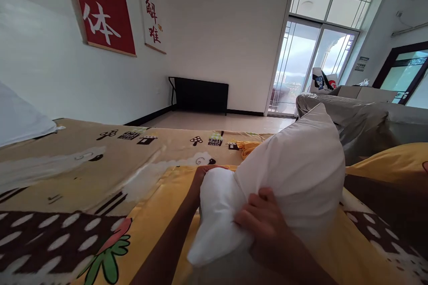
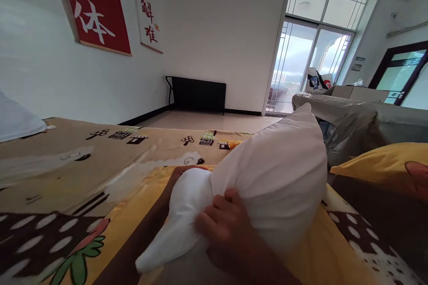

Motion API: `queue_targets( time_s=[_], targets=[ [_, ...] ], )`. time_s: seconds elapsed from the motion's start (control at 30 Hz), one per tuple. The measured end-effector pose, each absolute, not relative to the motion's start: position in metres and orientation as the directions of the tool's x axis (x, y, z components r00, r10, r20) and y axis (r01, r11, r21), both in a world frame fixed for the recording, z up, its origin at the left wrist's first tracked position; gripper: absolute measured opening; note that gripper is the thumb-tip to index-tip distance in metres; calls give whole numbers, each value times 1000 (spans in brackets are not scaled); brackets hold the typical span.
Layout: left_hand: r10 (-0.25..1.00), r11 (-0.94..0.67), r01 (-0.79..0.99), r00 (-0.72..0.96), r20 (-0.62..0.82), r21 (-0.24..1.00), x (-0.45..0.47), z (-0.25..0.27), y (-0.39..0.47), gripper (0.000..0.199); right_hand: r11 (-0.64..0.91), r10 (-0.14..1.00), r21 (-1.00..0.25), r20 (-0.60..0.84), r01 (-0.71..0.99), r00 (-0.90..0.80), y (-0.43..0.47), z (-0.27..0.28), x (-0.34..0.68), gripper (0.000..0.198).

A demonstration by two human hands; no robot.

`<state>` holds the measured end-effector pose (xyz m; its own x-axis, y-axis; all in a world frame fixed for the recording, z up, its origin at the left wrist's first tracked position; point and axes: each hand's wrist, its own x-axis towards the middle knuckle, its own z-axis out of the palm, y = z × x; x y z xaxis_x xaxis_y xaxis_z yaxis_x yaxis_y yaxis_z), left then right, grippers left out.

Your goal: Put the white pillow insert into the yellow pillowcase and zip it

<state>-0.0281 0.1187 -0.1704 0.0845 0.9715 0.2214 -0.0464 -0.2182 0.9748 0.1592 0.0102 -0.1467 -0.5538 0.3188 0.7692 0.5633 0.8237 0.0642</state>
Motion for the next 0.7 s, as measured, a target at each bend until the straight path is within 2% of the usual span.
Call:
queue_targets(
  time_s=[0.07,0.13,0.23,0.3,0.37,0.47,0.53,0.6,0.7],
  targets=[
    [983,-159,-53,84,163,986,-36,-184,130,27,794,380,132,653,593,-655,16,-156,149,18],
    [990,-126,-38,53,128,991,-44,-200,142,25,792,441,193,475,579,-762,19,-162,140,18],
    [996,-92,20,17,92,996,-54,-225,159,25,822,478,215,242,527,-844,21,-167,131,19],
    [997,-73,67,19,72,995,-61,-238,168,25,833,487,209,163,512,-858,24,-170,129,18],
    [998,-62,113,24,60,992,-66,-247,175,24,845,485,192,119,499,-866,28,-173,130,23],
    [998,-50,161,37,45,986,-72,-255,181,24,863,471,157,95,480,-877,32,-178,133,46],
    [998,-47,181,43,40,982,-73,-257,183,23,861,475,155,92,484,-875,33,-181,132,52],
    [998,-50,197,43,43,979,-73,-258,183,23,836,511,180,89,518,-855,32,-183,129,43],
    [997,-61,224,52,50,973,-72,-254,180,26,788,566,209,126,580,-815,31,-185,123,16]
  ],
)
